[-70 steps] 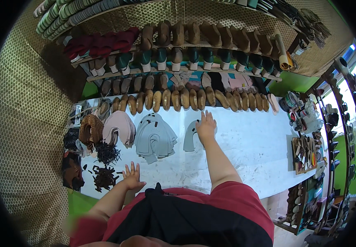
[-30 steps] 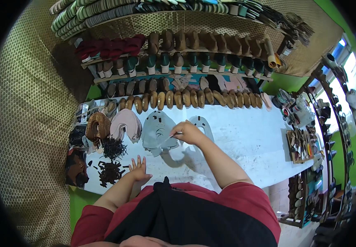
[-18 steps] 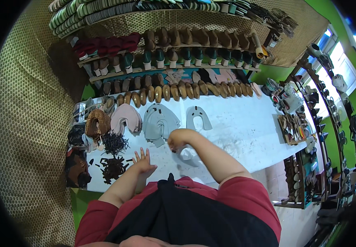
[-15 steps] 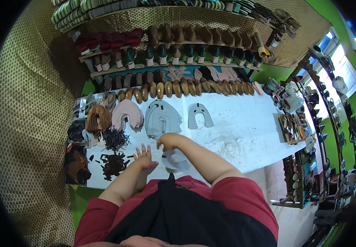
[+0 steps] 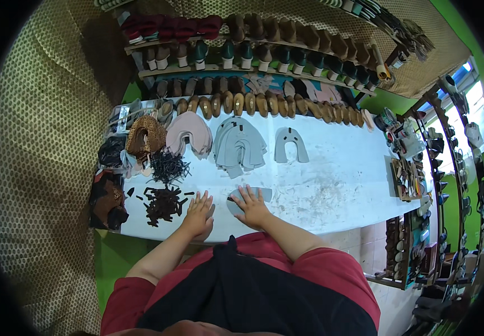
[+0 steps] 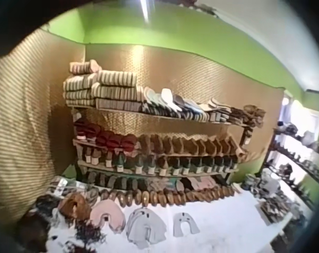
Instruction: Arranging and sorting cut leather or fabric shoe components on a workbench for assembly.
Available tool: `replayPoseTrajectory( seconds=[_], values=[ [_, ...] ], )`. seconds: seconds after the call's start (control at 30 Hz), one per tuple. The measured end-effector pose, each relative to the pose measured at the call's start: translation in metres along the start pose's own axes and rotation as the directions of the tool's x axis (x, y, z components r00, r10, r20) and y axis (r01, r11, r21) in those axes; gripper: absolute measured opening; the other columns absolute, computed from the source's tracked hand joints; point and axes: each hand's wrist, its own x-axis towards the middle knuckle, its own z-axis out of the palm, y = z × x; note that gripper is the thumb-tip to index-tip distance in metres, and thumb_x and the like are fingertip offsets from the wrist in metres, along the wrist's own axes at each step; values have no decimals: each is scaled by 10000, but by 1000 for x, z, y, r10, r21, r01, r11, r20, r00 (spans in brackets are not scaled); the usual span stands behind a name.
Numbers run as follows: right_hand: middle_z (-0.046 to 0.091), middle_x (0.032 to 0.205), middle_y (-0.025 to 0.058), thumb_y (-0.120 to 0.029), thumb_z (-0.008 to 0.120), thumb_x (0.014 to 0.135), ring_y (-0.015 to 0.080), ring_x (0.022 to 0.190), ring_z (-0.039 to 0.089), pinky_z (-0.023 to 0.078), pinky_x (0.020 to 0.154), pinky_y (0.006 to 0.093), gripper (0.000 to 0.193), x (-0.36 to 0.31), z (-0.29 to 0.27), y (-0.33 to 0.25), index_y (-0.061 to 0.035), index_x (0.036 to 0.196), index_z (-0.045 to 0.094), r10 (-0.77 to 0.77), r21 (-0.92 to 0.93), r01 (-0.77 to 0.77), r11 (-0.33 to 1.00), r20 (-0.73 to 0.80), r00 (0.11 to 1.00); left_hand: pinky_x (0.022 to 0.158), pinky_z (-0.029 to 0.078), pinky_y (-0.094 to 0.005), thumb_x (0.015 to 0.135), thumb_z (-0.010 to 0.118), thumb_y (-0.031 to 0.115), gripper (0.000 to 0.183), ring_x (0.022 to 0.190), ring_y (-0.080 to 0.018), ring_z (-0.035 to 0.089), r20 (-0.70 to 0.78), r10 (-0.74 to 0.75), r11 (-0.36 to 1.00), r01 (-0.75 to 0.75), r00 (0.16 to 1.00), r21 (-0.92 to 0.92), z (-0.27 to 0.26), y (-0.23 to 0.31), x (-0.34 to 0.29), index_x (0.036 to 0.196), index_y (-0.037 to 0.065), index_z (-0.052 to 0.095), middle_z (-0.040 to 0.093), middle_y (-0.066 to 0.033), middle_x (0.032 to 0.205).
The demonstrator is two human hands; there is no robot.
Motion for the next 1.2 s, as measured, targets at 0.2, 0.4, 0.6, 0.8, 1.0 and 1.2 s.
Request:
replayPoseTrajectory(
  seconds=[0.2,0.4,0.6,0.8,1.0,1.2],
  values=[
    [117,1664,160,-573,534,925,400,1534,66,45,1183,650,786,2,-6,-5,-250,1584,253,18,0,-18,1000,66,998,1193,143,-602,837,671,248,776,1502,-441,182,-272,-53,993,81,961,90,-21,-49,-48,1528,84,357,251,-188,1624],
    [135,1655,184,-566,539,923,410,1530,73,20,1160,692,782,19,-11,-32,-219,1575,279,158,65,-165,984,101,982,1183,57,-647,865,647,318,794,1520,-427,119,-448,-387,892,451,806,40,-47,-127,-91,1550,91,315,192,-159,1652],
    [322,1588,175,-465,590,913,416,1499,202,87,1103,775,496,92,19,-77,-248,1358,597,86,189,-78,979,-32,996,1176,9,-644,912,589,315,750,1528,-428,79,-486,-441,847,529,755,55,-55,-167,-121,1555,78,284,153,-174,1660],
    [411,1539,140,-292,671,867,404,1487,236,102,1090,793,207,156,20,-129,-255,1050,761,188,311,-120,943,-199,962,1168,28,-664,918,587,372,752,1523,-439,94,-456,-364,883,457,812,110,-58,-173,-124,1551,80,304,163,-174,1657],
    [474,1498,50,-216,726,780,387,1487,239,133,1078,808,131,164,37,-121,-205,908,753,109,233,-64,970,-186,976,1159,34,-680,921,575,405,741,1519,-447,101,-462,-266,925,358,846,124,-65,-173,-110,1550,104,323,178,-175,1653],
    [493,1479,56,-182,694,796,420,1493,209,134,1093,789,113,136,18,-79,-160,898,739,184,330,-124,936,-156,970,1167,30,-662,916,605,350,713,1520,-448,93,-427,-270,934,343,863,103,-70,-153,-92,1536,107,350,176,-181,1652]
  ],
)
